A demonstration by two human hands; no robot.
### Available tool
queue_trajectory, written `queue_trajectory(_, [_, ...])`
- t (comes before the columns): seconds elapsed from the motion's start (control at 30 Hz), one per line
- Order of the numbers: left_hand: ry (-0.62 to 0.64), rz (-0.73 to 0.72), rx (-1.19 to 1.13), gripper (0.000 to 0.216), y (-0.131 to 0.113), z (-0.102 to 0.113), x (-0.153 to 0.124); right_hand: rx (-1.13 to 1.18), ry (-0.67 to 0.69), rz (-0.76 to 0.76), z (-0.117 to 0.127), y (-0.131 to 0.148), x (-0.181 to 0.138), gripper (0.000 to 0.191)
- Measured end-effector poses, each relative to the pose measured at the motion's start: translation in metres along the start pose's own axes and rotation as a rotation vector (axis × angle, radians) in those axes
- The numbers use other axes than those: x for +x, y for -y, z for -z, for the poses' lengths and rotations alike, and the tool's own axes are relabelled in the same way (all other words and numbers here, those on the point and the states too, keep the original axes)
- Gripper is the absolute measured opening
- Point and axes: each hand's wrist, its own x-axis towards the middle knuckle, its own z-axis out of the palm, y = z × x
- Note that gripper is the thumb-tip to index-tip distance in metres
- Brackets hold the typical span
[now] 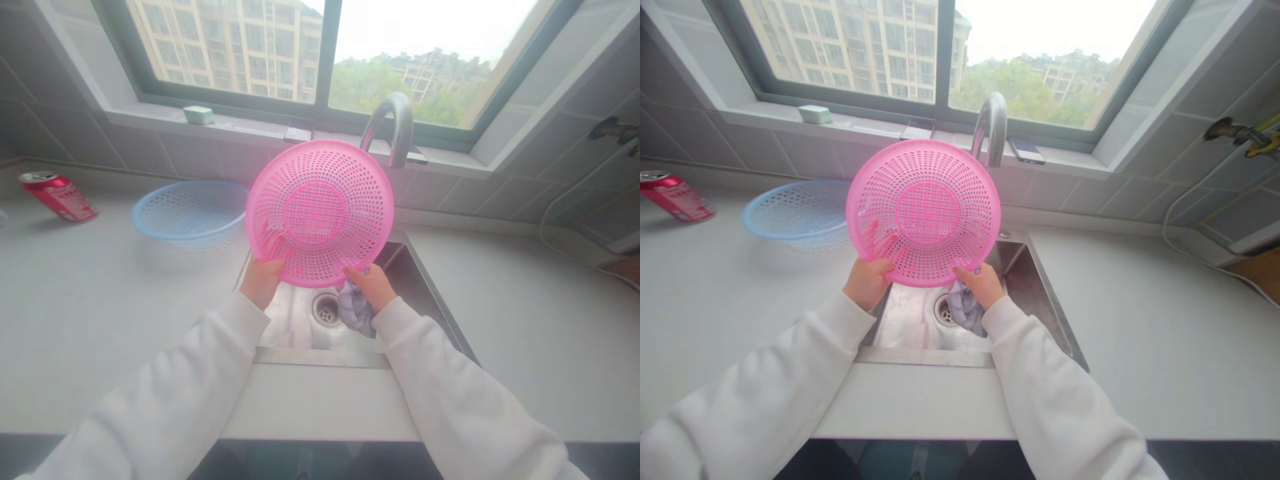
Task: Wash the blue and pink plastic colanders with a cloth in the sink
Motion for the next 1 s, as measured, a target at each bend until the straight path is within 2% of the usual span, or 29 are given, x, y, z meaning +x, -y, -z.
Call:
queue_trajectory(0.2, [0.011, -0.003, 0.015, 0.107, -0.008, 0.005, 0.004, -0.034, 0.016, 0.005, 0.005, -0.002, 0.002, 0.036])
queue_trajectory(0.33, [0.041, -0.015, 0.052, 0.098, -0.018, 0.010, 0.007, 0.031, -0.047, 0.046, 0.020, 0.001, 0.009, 0.037])
queue_trajectory(0.47, [-0.002, 0.041, 0.070, 0.096, -0.018, 0.008, 0.005, 0.034, -0.093, 0.045, 0.028, 0.002, 0.011, 0.038])
queue_trajectory(0.63, [-0.099, 0.025, 0.036, 0.094, -0.007, 0.005, 0.002, 0.027, -0.036, 0.038, 0.008, 0.000, 0.004, 0.033])
queue_trajectory(0.77, [-0.070, -0.012, -0.011, 0.094, -0.002, 0.005, 0.003, 0.025, 0.004, 0.000, -0.005, -0.002, 0.000, 0.034])
queue_trajectory(0.9, [-0.054, 0.039, 0.051, 0.097, -0.010, 0.008, 0.008, 0.001, -0.011, 0.021, 0.008, -0.001, 0.004, 0.036])
queue_trajectory(1.0, [-0.037, -0.009, 0.118, 0.091, -0.017, 0.013, 0.013, -0.025, -0.055, 0.043, 0.019, 0.002, 0.008, 0.039])
